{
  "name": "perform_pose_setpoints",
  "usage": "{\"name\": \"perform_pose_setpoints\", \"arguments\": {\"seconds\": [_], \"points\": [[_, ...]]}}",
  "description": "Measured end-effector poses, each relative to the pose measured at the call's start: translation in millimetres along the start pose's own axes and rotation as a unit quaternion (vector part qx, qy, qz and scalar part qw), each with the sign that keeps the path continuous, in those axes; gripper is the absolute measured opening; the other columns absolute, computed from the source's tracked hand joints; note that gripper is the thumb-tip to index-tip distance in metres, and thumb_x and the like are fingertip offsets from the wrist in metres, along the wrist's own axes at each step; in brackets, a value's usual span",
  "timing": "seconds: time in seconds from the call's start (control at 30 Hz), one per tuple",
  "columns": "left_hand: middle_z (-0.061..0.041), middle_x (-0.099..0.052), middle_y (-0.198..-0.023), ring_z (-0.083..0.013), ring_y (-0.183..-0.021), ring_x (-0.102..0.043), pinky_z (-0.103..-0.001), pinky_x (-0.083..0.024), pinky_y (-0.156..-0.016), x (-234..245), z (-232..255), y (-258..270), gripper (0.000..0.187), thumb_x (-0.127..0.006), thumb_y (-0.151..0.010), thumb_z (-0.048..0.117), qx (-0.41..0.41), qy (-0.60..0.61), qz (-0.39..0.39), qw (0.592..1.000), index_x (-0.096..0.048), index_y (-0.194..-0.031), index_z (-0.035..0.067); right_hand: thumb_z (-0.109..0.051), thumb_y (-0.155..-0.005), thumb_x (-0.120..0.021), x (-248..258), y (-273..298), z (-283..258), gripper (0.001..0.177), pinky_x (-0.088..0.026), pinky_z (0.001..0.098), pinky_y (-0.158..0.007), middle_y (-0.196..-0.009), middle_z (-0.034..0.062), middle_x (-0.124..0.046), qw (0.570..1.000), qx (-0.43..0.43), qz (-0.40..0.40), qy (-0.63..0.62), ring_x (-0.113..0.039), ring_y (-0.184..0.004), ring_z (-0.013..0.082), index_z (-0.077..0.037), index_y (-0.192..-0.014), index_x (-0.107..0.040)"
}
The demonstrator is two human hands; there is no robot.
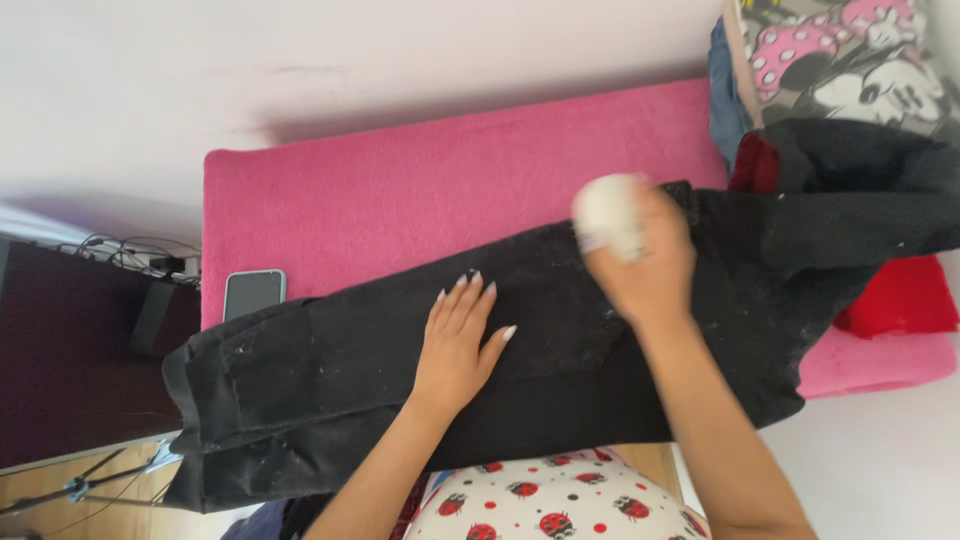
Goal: The person cleans lint from a black sweatshirt using a lint roller and then folds it.
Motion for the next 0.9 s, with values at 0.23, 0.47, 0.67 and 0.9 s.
{"name": "perform_pose_setpoints", "arguments": {"seconds": [0.23,0.47,0.67,0.9], "points": [[-0.024,-0.016,-0.17,-0.0398,-0.158,-0.007,-0.067,0.005,-0.122,-1,-3,-4,0.108,-0.051,-0.092,0.078,0.088,-0.114,-0.122,0.982,-0.021,-0.164,0.005,-0.044,-0.065,-0.084,-84,51,26,0.074,-0.055,0.0488,-0.087,-0.13,0.0169,-0.066,0.959,0.206,-0.151,0.125,-0.069,-0.096,0.0417,-0.022,-0.134,-0.069],[-0.028,-0.009,-0.17,-0.042,-0.159,0.001,-0.066,0.011,-0.122,7,-2,-8,0.131,-0.057,-0.081,0.09,0.153,-0.099,-0.158,0.97,-0.013,-0.163,-0.003,-0.031,-0.072,-0.089,15,13,67,0.075,-0.056,0.0428,-0.089,-0.124,0.0203,-0.068,0.969,0.14,0.04,0.198,-0.069,-0.101,0.0395,-0.006,-0.14,-0.071],[-0.028,-0.003,-0.171,-0.0425,-0.158,0.007,-0.066,0.016,-0.121,3,-4,-8,0.134,-0.06,-0.081,0.088,0.162,-0.103,-0.202,0.96,-0.008,-0.163,-0.005,-0.038,-0.057,-0.088,-57,76,14,0.072,-0.055,0.045,-0.091,-0.123,0.0125,-0.072,0.974,0.191,-0.062,0.1,-0.071,-0.098,0.035,-0.02,-0.125,-0.074],[-0.03,-0.007,-0.17,-0.0438,-0.158,0.004,-0.067,0.013,-0.12,3,-5,-3,0.132,-0.063,-0.081,0.086,0.146,-0.099,-0.175,0.969,-0.013,-0.162,-0.005,-0.026,-0.072,-0.09,33,48,85,0.067,-0.052,0.0442,-0.101,-0.127,0.0171,-0.067,0.984,0.101,0.028,0.143,-0.066,-0.115,0.0361,-0.006,-0.132,-0.071]]}}
Point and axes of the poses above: each hand's wrist, its own y-axis away from the middle knuckle, its own x-axis out of the back of the hand, z = x × y, the point moved 6 cm from there along -y, towards the middle knuckle
